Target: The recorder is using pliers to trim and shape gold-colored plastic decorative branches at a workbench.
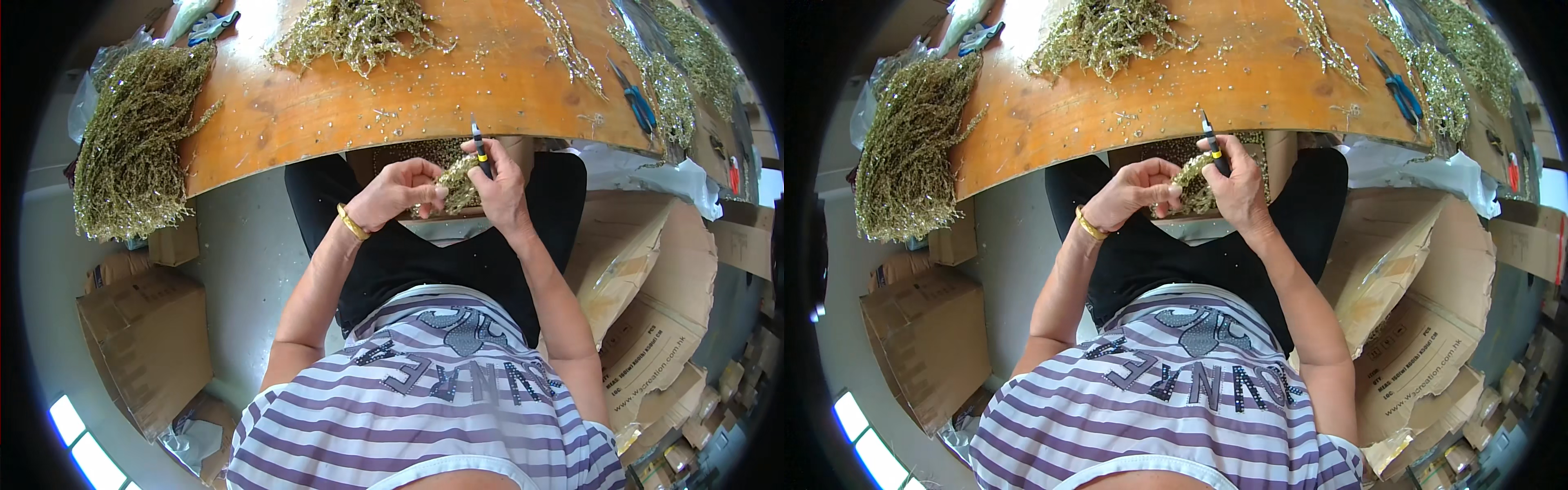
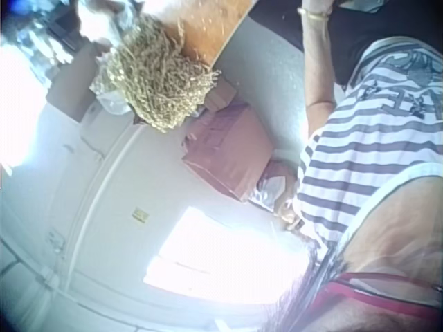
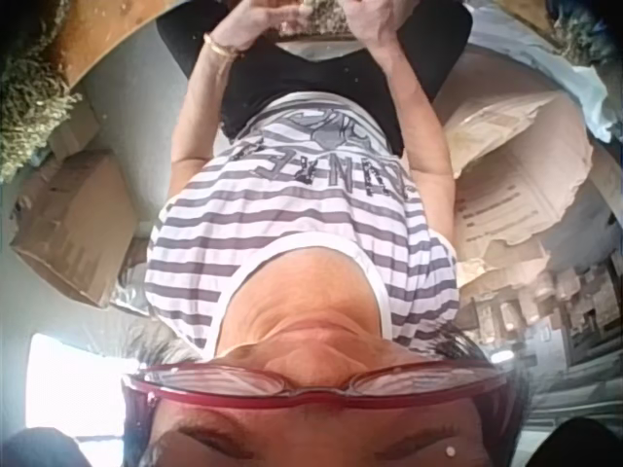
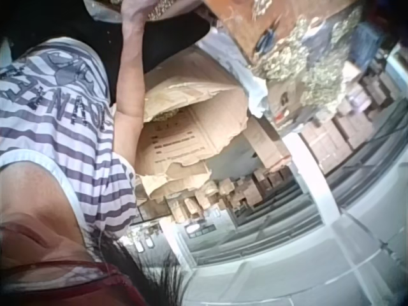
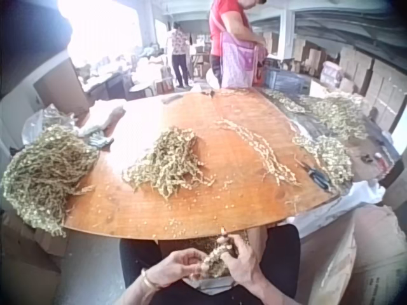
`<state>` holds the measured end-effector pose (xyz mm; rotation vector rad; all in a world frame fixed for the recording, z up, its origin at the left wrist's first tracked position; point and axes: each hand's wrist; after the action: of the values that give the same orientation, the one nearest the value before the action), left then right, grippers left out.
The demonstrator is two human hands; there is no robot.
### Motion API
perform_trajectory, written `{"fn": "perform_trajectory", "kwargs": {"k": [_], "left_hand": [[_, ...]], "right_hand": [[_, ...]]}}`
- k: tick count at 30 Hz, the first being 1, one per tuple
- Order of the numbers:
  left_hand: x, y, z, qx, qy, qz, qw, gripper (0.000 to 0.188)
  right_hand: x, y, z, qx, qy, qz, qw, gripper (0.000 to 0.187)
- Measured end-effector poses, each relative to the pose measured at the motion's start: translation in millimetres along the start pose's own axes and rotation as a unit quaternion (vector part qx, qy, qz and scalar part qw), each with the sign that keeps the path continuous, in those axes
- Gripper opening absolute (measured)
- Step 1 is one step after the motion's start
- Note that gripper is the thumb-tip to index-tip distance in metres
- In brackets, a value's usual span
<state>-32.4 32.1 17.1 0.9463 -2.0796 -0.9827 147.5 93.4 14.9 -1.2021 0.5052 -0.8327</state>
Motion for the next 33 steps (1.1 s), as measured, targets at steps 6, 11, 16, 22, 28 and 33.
{"fn": "perform_trajectory", "kwargs": {"k": [6,11,16,22,28,33], "left_hand": [[4.0,-0.1,-1.2,-0.104,-0.026,-0.003,0.994,0.019],[8.1,9.4,-12.1,-0.205,0.065,0.001,0.977,0.019],[10.8,18.7,-9.1,-0.231,-0.023,0.043,0.972,0.019],[13.2,29.2,-12.4,0.168,-0.115,-0.177,0.963,0.031],[25.8,29.5,-15.4,0.322,-0.139,-0.137,0.927,0.031],[47.3,35.2,-3.3,0.261,-0.101,-0.001,0.960,0.031]], "right_hand": [[0.0,1.9,4.4,-0.211,-0.050,-0.038,0.976,0.023],[2.8,2.8,7.3,-0.184,-0.009,-0.023,0.983,0.023],[9.0,-6.3,10.5,-0.092,-0.038,-0.011,0.995,0.024],[5.9,18.0,-11.7,0.137,0.020,0.101,0.985,0.031],[-3.5,26.5,-13.7,-0.171,-0.024,-0.048,0.984,0.023],[9.4,-21.6,-8.9,-0.546,0.008,-0.046,0.836,0.022]]}}
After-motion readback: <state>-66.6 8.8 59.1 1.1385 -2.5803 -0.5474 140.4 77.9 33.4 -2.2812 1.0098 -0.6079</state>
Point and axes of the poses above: each hand's wrist, its own x-axis away from the middle knuckle, its own z-axis out of the back of the hand, y = z × x, and after that the axes turned 15 degrees about -y, right-handed
